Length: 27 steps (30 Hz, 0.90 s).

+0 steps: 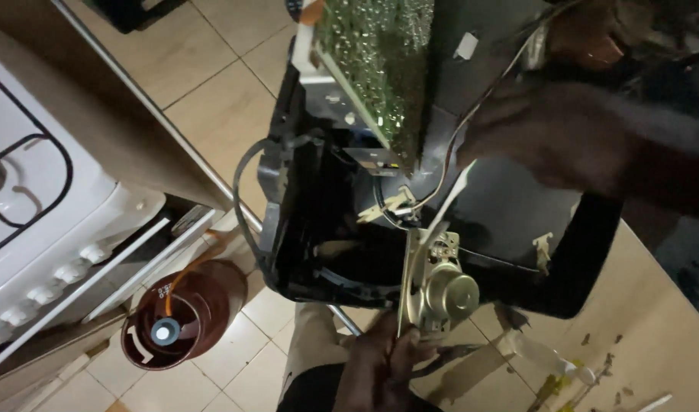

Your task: Cleaning the internal components and circuit boards of a disassembled CRT television using a toothbrush to remove dust.

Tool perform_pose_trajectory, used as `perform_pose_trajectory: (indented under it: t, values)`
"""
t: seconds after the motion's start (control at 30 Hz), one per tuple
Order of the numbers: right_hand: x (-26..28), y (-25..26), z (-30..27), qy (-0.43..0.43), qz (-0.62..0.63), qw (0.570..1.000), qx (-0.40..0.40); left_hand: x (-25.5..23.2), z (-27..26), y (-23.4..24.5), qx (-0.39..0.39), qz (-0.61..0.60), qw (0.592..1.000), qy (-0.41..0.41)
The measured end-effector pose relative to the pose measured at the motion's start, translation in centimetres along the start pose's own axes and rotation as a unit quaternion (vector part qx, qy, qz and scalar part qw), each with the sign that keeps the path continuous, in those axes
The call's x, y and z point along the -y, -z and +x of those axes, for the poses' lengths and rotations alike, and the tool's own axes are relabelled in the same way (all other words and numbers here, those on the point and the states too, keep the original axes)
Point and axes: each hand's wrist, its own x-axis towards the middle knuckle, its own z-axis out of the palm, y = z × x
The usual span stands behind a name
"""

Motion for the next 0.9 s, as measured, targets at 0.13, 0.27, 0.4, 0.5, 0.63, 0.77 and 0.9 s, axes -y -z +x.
perform_pose_trajectory:
  t: [0.13, 0.27, 0.4, 0.5, 0.63, 0.77, 0.9]
  values:
    - [0.0, -2.3, -1.9, -0.01, 0.022, 1.0, 0.002, 2.2, 0.4, -0.1, -0.01, 0.001, 1.0, -0.022]
    - [1.4, -2.9, -2.7, -0.076, 0.07, 0.993, -0.06, 0.0, -0.3, 0.1, 0.024, -0.007, 0.999, -0.035]
    - [2.9, -3.1, -3.1, -0.059, 0.034, 0.993, -0.093, 1.6, 0.5, 0.0, 0.012, -0.025, 1.0, -0.002]
    - [2.2, -2.7, -3.6, -0.081, 0.017, 0.99, -0.113, 0.7, -0.1, -0.3, -0.016, 0.004, 1.0, -0.02]
    - [1.7, -2.6, -4.2, -0.064, -0.021, 0.996, -0.059, -0.2, 0.4, -0.3, 0.049, -0.022, 0.994, -0.101]
    - [1.2, -2.0, -5.1, -0.097, -0.085, 0.991, -0.033, 0.5, -0.4, -1.5, -0.023, -0.01, 0.988, -0.155]
    - [2.8, -1.4, -5.0, -0.096, -0.049, 0.992, -0.07, -1.3, 0.3, -0.9, 0.064, -0.029, 0.995, -0.069]
